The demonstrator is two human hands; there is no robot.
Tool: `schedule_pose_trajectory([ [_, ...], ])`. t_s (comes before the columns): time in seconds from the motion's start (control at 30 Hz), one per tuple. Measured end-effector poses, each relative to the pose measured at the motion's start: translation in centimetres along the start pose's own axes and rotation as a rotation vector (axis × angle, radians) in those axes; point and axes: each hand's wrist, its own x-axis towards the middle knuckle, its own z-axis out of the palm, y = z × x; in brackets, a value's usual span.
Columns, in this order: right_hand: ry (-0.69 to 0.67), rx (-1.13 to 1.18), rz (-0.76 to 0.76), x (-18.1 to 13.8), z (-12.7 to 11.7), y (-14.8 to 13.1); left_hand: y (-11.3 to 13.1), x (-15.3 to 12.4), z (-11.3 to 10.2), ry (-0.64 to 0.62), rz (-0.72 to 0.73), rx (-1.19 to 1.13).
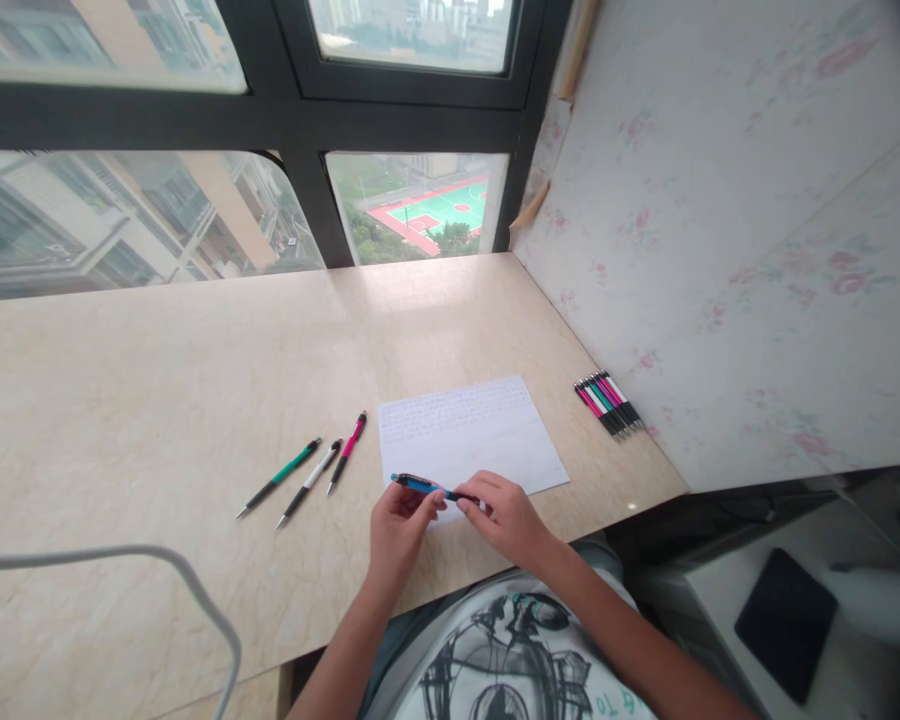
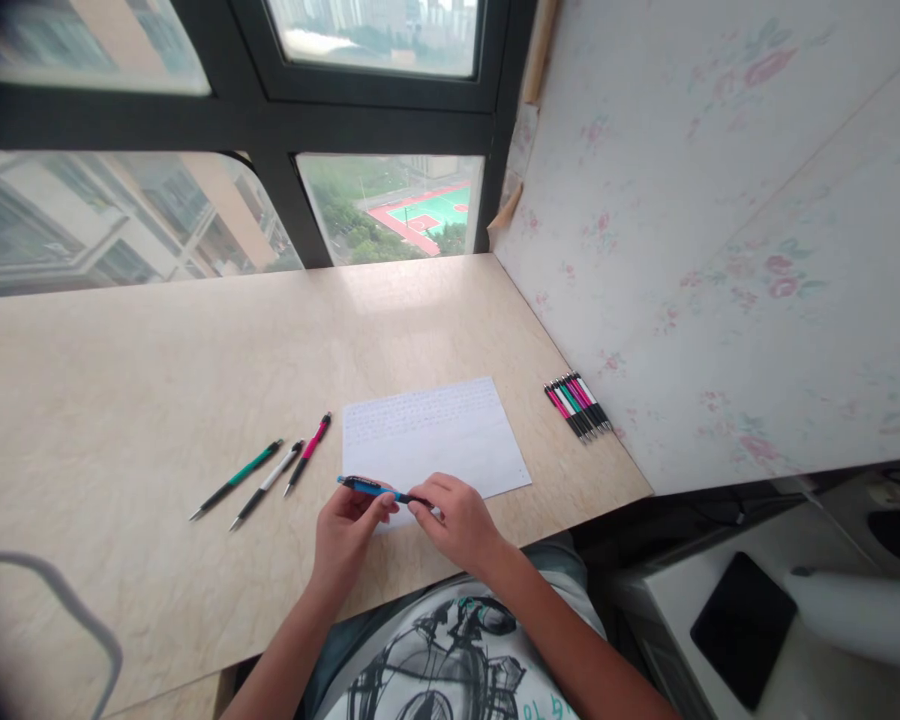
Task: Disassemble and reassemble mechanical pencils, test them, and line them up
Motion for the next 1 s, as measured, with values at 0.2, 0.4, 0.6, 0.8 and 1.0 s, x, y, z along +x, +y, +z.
schedule_pose_trajectory([
  [0.2, -0.003, 0.048, 0.024, 0.0, 0.0, 0.4, -0.4, 0.0, -0.1, -0.013, -0.021, -0.014],
  [0.4, 0.072, 0.260, 0.214, 0.1, -0.7, 0.8, -0.3, 0.0, 0.1, -0.021, -0.048, -0.156],
  [0.6, 0.023, 0.350, 0.287, 0.1, -0.7, 1.1, -0.8, -0.1, 0.4, -0.001, -0.090, -0.323],
  [0.8, 0.080, 0.292, 0.313, 0.3, -0.7, 1.0, -1.5, -0.2, 0.3, -0.078, -0.180, -0.316],
  [1.0, 0.067, 0.345, 0.345, 0.1, -0.6, 1.2, -1.1, -0.2, 0.2, -0.126, -0.170, -0.329],
])
